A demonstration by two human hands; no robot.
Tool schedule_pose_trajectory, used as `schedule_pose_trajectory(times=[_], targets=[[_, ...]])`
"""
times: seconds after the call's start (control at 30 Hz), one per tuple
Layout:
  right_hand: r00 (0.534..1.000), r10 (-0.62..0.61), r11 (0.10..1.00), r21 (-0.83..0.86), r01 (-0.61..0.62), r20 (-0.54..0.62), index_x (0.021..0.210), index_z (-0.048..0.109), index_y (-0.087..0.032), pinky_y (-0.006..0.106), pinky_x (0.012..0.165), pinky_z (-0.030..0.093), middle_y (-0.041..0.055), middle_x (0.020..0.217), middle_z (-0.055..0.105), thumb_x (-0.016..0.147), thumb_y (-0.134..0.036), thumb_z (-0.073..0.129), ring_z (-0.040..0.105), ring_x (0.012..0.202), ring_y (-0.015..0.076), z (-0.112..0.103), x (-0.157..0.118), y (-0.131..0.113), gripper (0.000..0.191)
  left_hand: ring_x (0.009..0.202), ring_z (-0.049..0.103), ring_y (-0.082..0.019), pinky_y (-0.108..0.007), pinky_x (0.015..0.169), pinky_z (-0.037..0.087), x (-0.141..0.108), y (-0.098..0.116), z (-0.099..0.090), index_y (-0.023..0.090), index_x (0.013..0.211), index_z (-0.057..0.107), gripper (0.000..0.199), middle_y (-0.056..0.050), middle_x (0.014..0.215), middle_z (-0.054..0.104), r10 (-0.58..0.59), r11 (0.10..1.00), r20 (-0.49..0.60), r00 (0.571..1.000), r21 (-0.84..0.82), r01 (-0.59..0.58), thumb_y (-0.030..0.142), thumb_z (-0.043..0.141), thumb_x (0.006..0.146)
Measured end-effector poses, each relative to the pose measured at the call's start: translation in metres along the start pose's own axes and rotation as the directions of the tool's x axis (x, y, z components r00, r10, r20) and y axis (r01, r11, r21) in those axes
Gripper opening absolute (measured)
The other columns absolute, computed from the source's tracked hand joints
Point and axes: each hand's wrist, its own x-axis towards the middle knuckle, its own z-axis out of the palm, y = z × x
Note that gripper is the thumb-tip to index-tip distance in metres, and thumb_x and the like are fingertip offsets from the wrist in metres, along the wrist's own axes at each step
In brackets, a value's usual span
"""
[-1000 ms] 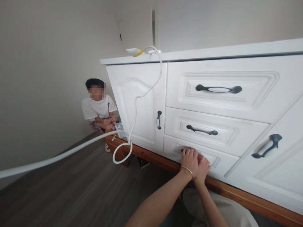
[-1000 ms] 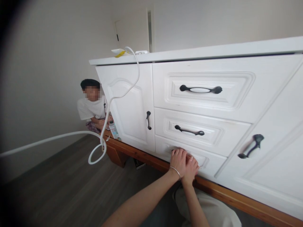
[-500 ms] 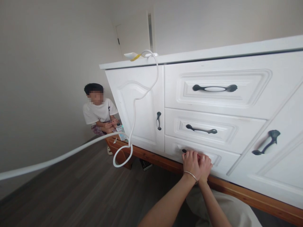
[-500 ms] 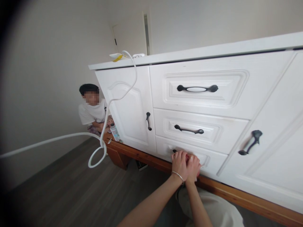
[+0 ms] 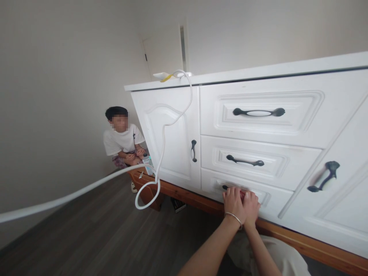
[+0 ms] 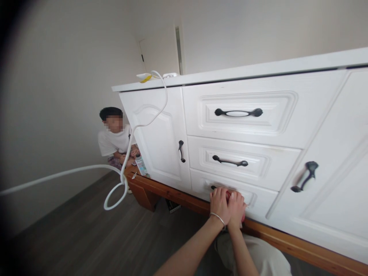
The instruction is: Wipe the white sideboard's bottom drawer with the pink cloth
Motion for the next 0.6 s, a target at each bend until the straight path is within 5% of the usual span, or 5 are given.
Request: schedule_pose_trajectory(times=[0.1, 0.17, 0.3, 0.43, 0.6], targets=[[1.0, -0.002, 1.0, 0.003, 0.002, -0.026, 0.095, 0.057, -0.021, 0.04, 0.074, 0.032, 0.013, 0.098, 0.059, 0.1, -0.031, 0.038, 0.049, 0.094, 0.031, -0.001, 0.001, -0.002, 0.022, 0.112, 0.062, -0.028, -0.055, 0.103, 0.051, -0.008, -0.004, -0.004, 0.03, 0.103, 0.062, 0.011, -0.006, 0.113, 0.072, 0.002, 0.995, -0.032, 0.999, -0.101, -0.005, 0.031, 0.055, 0.096], [0.998, 0.006, 1.0, 0.01, -0.005, -0.055, 0.093, 0.056, -0.021, 0.039, 0.074, 0.032, 0.0125, 0.096, 0.058, 0.097, -0.031, 0.043, 0.049, 0.093, 0.0309, -0.002, 0.002, -0.005, 0.017, 0.117, 0.062, -0.021, -0.045, 0.11, 0.049, -0.018, -0.011, -0.008, 0.032, 0.113, 0.06, 0.023, -0.002, 0.12, 0.071, -0.043, 0.984, -0.088, 0.995, -0.179, 0.026, 0.021, 0.049, 0.097], [0.996, 0.042, 0.999, -0.016, -0.044, -0.074, 0.09, 0.057, -0.02, 0.039, 0.073, 0.029, 0.0118, 0.096, 0.06, 0.09, -0.023, 0.052, 0.049, 0.092, 0.0296, -0.002, 0.004, -0.01, 0.006, 0.12, 0.062, -0.019, -0.04, 0.112, 0.05, -0.034, -0.034, -0.009, 0.019, 0.121, 0.054, 0.037, -0.013, 0.127, 0.066, -0.304, 0.929, -0.156, 0.94, -0.269, 0.256, 0.002, 0.043, 0.09], [0.997, 0.066, 0.998, -0.015, -0.067, -0.049, 0.091, 0.06, -0.018, 0.038, 0.075, 0.028, 0.0113, 0.099, 0.061, 0.086, -0.018, 0.054, 0.049, 0.095, 0.0291, -0.006, 0.005, -0.016, 0.008, 0.104, 0.072, -0.02, -0.035, 0.096, 0.058, -0.023, -0.053, -0.003, 0.017, 0.113, 0.059, 0.042, -0.016, 0.12, 0.073, -0.434, 0.86, 0.024, 0.901, -0.287, 0.422, -0.007, 0.053, 0.079], [0.994, 0.103, 0.994, 0.037, -0.104, 0.024, 0.093, 0.062, -0.019, 0.04, 0.08, 0.029, 0.0116, 0.104, 0.063, 0.085, -0.018, 0.056, 0.048, 0.1, 0.0294, -0.021, 0.007, -0.026, 0.01, 0.106, 0.073, -0.02, -0.041, 0.101, 0.056, 0.006, -0.06, 0.007, 0.016, 0.107, 0.065, 0.023, -0.009, 0.112, 0.078, -0.387, 0.846, 0.199, 0.9, -0.313, 0.433, 0.006, 0.062, 0.086]])
